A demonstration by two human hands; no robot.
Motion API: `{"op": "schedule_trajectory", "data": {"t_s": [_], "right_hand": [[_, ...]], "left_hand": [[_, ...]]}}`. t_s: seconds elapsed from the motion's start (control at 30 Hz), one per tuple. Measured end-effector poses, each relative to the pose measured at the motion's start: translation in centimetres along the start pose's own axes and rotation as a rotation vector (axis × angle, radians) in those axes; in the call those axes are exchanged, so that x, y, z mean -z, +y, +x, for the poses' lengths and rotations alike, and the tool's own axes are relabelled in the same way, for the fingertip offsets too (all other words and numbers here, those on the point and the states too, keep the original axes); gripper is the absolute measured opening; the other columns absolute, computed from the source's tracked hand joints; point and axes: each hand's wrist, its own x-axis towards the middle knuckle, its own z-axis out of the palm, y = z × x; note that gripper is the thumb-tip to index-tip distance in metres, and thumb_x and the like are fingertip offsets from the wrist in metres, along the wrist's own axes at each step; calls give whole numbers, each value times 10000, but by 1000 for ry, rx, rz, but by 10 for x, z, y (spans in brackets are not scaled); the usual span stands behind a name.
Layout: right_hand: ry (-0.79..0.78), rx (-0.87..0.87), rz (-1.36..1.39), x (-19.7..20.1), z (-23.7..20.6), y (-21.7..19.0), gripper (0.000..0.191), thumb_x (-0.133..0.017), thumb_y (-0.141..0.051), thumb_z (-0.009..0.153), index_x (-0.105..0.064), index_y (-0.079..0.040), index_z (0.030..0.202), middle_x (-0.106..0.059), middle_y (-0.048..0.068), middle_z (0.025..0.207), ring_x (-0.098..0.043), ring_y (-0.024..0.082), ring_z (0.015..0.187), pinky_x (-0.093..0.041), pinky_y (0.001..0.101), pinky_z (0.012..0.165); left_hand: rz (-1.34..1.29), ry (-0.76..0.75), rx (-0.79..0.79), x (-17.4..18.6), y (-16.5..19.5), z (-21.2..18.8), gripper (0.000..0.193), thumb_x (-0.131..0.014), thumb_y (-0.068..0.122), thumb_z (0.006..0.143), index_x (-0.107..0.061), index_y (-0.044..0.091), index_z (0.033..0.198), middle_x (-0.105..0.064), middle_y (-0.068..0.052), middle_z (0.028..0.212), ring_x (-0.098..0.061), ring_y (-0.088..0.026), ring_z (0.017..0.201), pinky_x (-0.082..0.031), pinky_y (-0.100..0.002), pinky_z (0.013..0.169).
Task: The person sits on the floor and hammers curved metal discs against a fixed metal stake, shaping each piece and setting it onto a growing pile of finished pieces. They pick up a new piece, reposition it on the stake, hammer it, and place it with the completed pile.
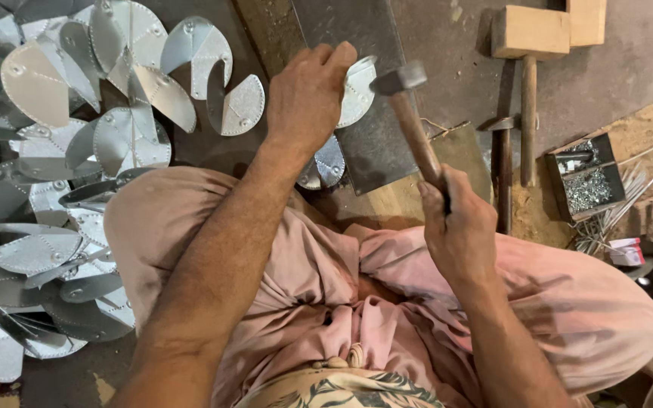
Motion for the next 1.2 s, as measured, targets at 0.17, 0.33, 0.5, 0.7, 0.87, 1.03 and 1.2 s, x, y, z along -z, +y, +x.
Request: {"op": "schedule_trajectory", "data": {"t_s": [0.17, 0.33, 0.5, 0.7, 0.87, 1.03, 1.2], "right_hand": [[-38, -55, 11, -3, -3, 0, 245, -614, -161, 1058, -605, -6, 1247, -636, 233, 819, -656, 388, 709, -498, 440, 625], [-111, -100, 153, -2, 0, 15, 221, -641, -195, 1031, -656, -12, 1153, -595, 197, 737, -592, 374, 645, -456, 421, 578], [-267, -425, 592, 5, 2, 21, 242, -674, -251, 997, -674, -11, 1027, -523, 112, 659, -458, 226, 510, -359, 378, 490], [288, 127, 83, 26, -16, 4, 231, -571, -273, 1138, -622, -49, 1121, -615, 110, 815, -610, 209, 697, -472, 338, 656], [-54, 21, 72, -10, 3, 15, 314, -580, -265, 1095, -568, 22, 1223, -631, 212, 815, -596, 428, 780, -434, 393, 629], [-114, -253, 344, -3, -18, 48, 189, -592, -207, 1055, -604, -19, 1031, -552, 49, 686, -519, 135, 567, -424, 272, 518], [103, -135, 973, 18, -25, 56, 92, -652, -44, 998, -593, -34, 929, -564, 27, 686, -509, 99, 507, -407, 250, 458]], "left_hand": [[15, 2, 0, 4, 1, -1, 120, -626, 94, 972, -556, 134, 1062, -652, -75, 936, -662, -359, 900, -526, -507, 659], [16, -10, 9, 11, 6, 4, 127, -611, 85, 944, -551, 134, 1045, -646, -87, 955, -664, -356, 937, -536, -505, 698], [-23, -7, 5, 13, 7, 7, 160, -604, 72, 900, -561, 111, 1049, -648, -98, 962, -660, -365, 949, -540, -509, 732], [2, -54, 32, 10, 11, 4, 111, -615, 56, 956, -567, 116, 1036, -651, -106, 961, -658, -378, 935, -531, -525, 714], [-13, -61, 35, 14, 10, 4, 104, -629, 82, 945, -559, 94, 1021, -657, -115, 948, -665, -398, 946, -524, -547, 699], [-51, -104, 126, 15, 6, 9, 161, -692, 219, 957, -590, 119, 1031, -689, -134, 993, -666, -402, 974, -534, -554, 759], [-459, -51, 444, 19, -5, 25, 191, -713, 172, 998, -620, 136, 1160, -710, -119, 1123, -717, -326, 1053, -584, -451, 857]]}}
